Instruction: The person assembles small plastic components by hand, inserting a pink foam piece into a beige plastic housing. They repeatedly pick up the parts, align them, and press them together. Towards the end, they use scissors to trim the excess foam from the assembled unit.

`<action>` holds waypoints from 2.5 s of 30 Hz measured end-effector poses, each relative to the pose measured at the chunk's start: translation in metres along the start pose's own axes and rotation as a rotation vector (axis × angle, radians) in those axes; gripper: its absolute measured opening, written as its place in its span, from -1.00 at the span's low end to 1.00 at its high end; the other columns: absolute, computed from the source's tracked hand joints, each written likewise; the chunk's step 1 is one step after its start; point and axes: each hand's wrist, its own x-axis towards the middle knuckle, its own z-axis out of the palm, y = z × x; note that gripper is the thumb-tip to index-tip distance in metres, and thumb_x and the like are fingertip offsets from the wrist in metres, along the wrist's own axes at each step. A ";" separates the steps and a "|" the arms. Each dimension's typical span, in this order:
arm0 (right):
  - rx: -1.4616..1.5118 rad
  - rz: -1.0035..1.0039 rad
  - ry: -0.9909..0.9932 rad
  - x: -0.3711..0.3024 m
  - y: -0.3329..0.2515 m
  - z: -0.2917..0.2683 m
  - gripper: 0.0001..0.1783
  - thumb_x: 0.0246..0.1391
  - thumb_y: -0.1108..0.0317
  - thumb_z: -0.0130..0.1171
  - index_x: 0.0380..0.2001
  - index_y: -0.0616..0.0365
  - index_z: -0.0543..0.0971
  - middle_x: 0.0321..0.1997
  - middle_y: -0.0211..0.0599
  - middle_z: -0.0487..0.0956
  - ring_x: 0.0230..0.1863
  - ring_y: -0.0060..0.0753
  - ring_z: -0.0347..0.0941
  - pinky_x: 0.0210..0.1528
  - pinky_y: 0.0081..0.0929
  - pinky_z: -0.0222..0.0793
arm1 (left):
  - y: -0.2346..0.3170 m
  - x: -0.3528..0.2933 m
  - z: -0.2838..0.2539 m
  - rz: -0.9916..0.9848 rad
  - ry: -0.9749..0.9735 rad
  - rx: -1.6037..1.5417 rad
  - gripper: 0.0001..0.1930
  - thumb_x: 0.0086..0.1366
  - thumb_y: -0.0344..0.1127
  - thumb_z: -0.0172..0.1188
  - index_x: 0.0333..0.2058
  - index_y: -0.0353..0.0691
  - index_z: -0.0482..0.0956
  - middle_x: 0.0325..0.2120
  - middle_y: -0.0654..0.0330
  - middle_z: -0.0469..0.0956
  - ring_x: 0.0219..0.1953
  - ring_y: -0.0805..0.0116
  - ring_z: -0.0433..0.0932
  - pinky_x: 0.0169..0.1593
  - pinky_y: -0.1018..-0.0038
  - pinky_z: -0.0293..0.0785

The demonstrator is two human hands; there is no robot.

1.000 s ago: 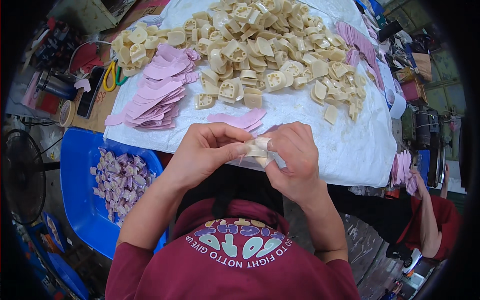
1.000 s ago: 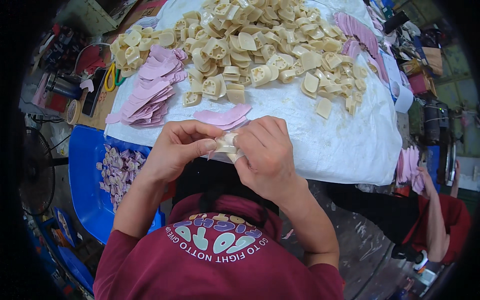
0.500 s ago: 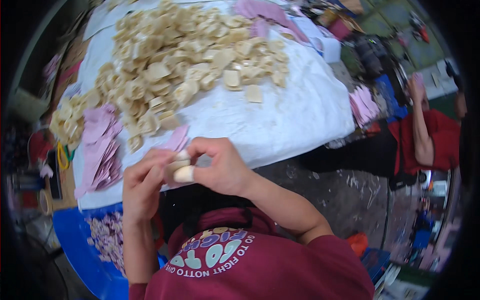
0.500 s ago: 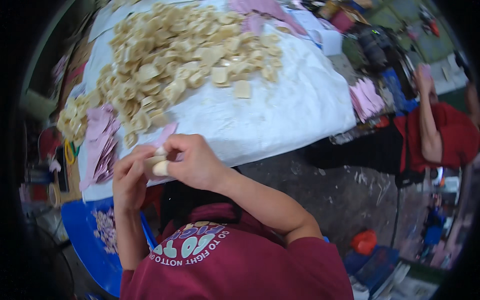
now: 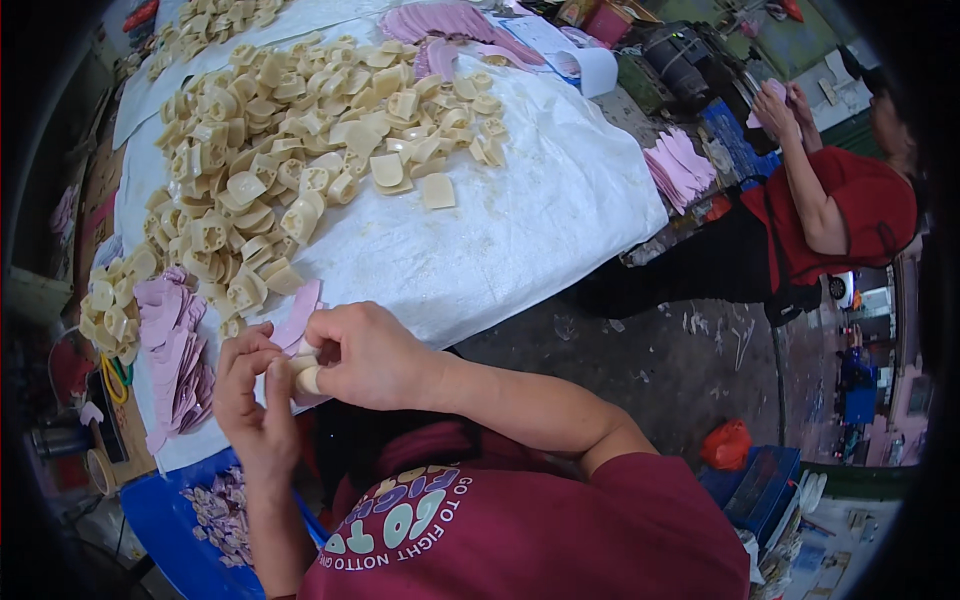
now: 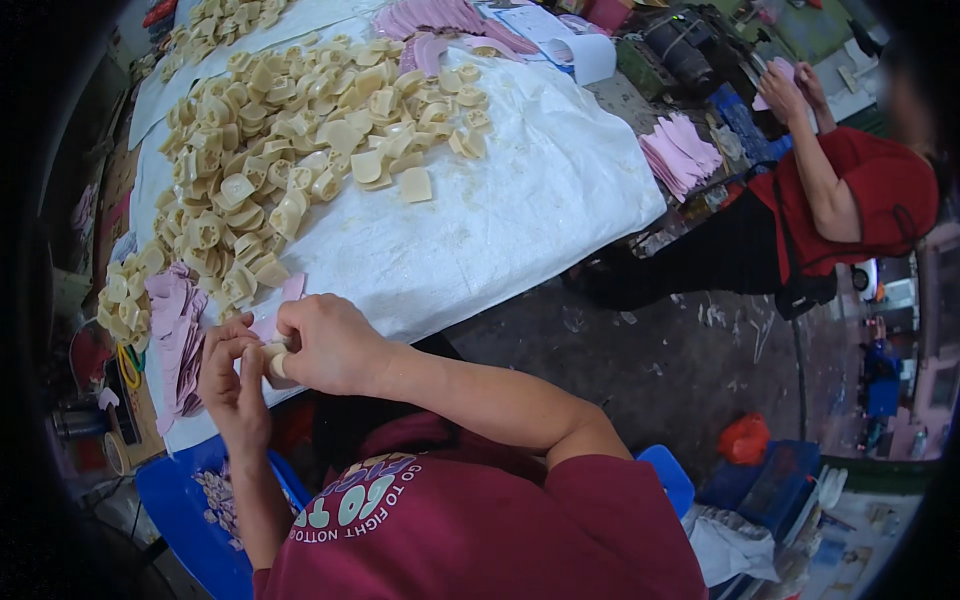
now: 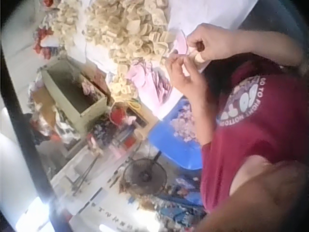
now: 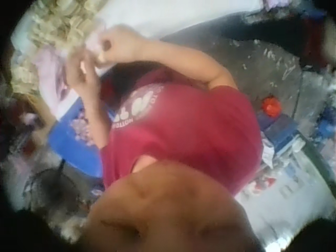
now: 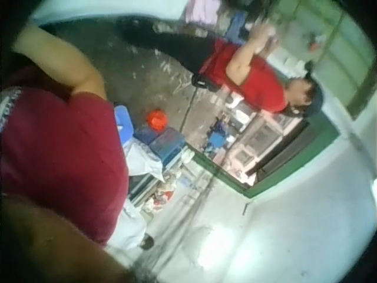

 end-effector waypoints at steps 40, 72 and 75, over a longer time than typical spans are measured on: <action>0.449 0.072 0.125 -0.016 -0.002 0.015 -0.72 0.13 0.68 -0.08 -0.12 0.40 0.53 -0.22 -0.31 0.58 -0.20 -0.67 0.45 -0.13 -0.70 0.37 | -0.013 -0.018 0.026 0.114 0.313 0.031 -0.75 -0.07 -0.67 0.19 -0.35 -0.28 0.54 -0.33 0.06 0.49 -0.47 0.18 0.57 -0.44 0.39 0.50; -0.157 -0.454 -0.109 0.011 0.008 -0.004 -0.88 -0.08 0.52 0.20 -0.39 0.23 0.51 -0.21 -0.22 0.57 -0.04 -0.10 0.44 0.02 -0.24 0.31 | 0.001 -0.020 0.004 -0.125 0.038 -0.053 -0.90 0.13 -0.62 0.18 -0.40 -0.30 0.48 -0.27 0.20 0.41 -0.40 0.44 0.54 -0.33 0.51 0.53; -0.010 -0.364 -0.066 0.010 0.016 0.000 -0.88 -0.05 0.51 0.22 -0.38 0.22 0.52 -0.18 -0.22 0.58 0.00 -0.14 0.44 0.04 -0.25 0.32 | -0.003 -0.017 -0.001 -0.008 0.009 0.231 -0.77 0.13 -0.63 0.20 -0.22 -0.28 0.48 -0.20 0.16 0.47 -0.26 0.35 0.57 -0.22 0.50 0.53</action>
